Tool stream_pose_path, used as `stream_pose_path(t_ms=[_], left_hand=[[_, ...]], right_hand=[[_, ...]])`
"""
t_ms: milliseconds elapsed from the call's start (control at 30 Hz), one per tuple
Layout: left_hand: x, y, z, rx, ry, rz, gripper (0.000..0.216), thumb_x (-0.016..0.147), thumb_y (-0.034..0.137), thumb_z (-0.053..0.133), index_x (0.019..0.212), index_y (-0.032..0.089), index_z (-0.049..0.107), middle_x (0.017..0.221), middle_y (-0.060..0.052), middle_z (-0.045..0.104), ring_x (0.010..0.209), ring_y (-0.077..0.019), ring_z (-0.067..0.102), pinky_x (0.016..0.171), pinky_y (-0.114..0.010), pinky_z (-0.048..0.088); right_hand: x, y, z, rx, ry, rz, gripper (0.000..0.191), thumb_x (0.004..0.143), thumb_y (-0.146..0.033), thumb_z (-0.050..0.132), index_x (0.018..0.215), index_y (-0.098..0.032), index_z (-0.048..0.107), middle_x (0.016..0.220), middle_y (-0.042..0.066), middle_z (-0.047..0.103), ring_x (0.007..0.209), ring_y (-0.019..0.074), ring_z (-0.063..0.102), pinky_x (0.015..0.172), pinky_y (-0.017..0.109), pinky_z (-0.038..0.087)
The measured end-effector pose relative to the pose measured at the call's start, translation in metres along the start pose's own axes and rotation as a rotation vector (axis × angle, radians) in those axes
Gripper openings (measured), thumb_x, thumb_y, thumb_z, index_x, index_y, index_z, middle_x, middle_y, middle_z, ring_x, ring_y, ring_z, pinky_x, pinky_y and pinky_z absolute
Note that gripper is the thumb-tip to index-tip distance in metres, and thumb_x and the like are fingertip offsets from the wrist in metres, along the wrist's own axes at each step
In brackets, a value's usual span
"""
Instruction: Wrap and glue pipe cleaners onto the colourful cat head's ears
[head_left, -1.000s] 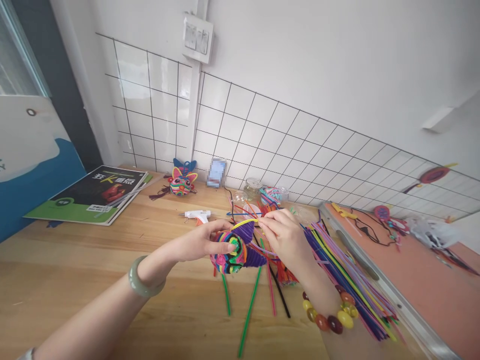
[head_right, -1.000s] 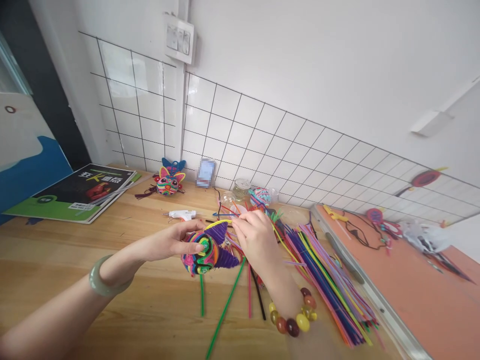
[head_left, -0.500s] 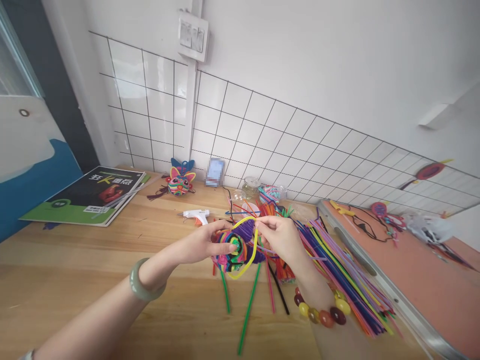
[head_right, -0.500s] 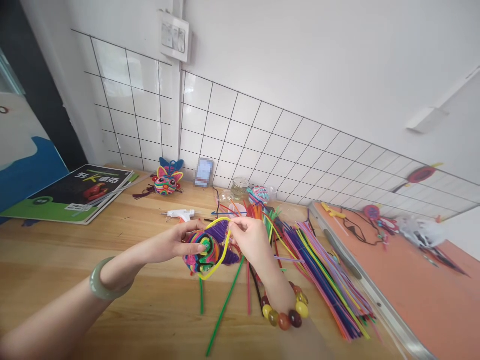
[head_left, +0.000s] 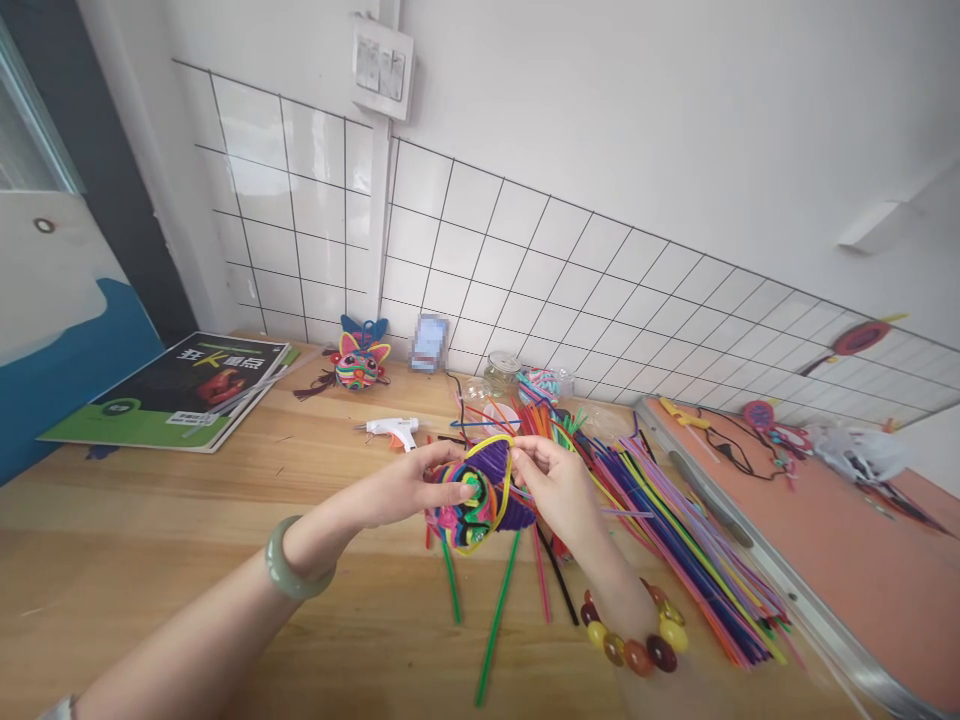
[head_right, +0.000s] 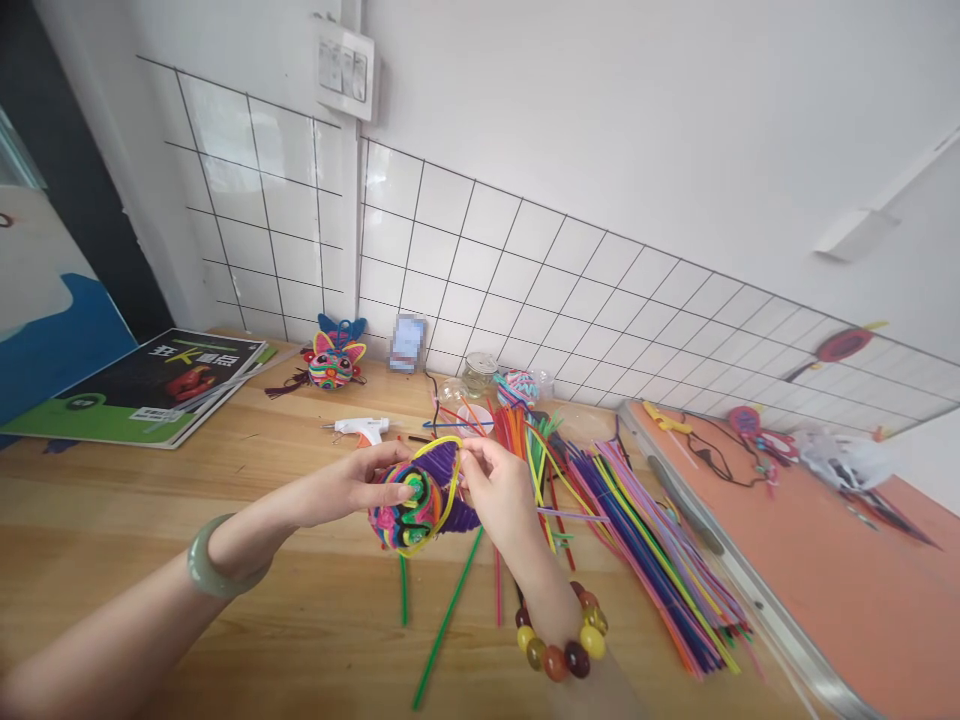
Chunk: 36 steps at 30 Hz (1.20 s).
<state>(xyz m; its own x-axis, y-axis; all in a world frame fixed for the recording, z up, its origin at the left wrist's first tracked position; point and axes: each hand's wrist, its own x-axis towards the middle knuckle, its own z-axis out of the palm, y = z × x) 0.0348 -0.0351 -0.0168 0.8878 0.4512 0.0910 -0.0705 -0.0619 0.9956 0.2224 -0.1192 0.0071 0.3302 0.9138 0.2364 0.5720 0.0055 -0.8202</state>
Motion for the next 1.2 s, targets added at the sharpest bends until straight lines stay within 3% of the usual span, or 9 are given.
stream_pose_path(t_ms=[367,500,667,1200], left_hand=[[0.001,0.005,0.004,-0.123,-0.005,-0.023,0.037,0.074,0.039,0.063,0.102,0.017,0.054,0.106,-0.005,0.056,0.093,-0.0173,0.055,0.079,-0.028,0.045],[0.001,0.004,0.004,-0.214,-0.015,-0.116,0.042,0.073,0.041,0.063,0.106,0.019,0.051,0.108,-0.006,0.056,0.088,-0.0171,0.057,0.069,-0.027,0.047],[0.002,-0.001,0.005,-0.241,0.023,-0.184,0.042,0.074,0.044,0.061,0.106,0.021,0.049,0.098,-0.004,0.058,0.073,-0.0125,0.057,0.055,-0.021,0.044],[0.004,-0.007,0.005,-0.295,0.055,-0.205,0.037,0.075,0.041,0.061,0.101,0.020,0.048,0.094,-0.003,0.058,0.070,-0.0115,0.057,0.057,-0.023,0.045]], right_hand=[[0.003,0.000,0.004,0.127,0.040,0.137,0.026,0.071,-0.038,0.057,0.083,-0.015,0.065,0.052,0.002,0.062,0.048,0.0161,0.059,0.050,0.028,0.050],[0.004,-0.001,0.004,0.136,0.034,0.139,0.027,0.071,-0.038,0.057,0.083,-0.016,0.065,0.055,0.002,0.063,0.049,0.0160,0.060,0.047,0.027,0.049],[0.008,-0.005,0.004,0.136,0.019,0.131,0.024,0.071,-0.035,0.057,0.082,-0.015,0.064,0.055,0.002,0.063,0.049,0.0155,0.059,0.048,0.026,0.050],[0.015,-0.006,0.006,0.100,0.017,0.036,0.021,0.073,-0.030,0.055,0.081,-0.013,0.064,0.062,0.003,0.063,0.048,0.0121,0.056,0.048,0.023,0.048]])
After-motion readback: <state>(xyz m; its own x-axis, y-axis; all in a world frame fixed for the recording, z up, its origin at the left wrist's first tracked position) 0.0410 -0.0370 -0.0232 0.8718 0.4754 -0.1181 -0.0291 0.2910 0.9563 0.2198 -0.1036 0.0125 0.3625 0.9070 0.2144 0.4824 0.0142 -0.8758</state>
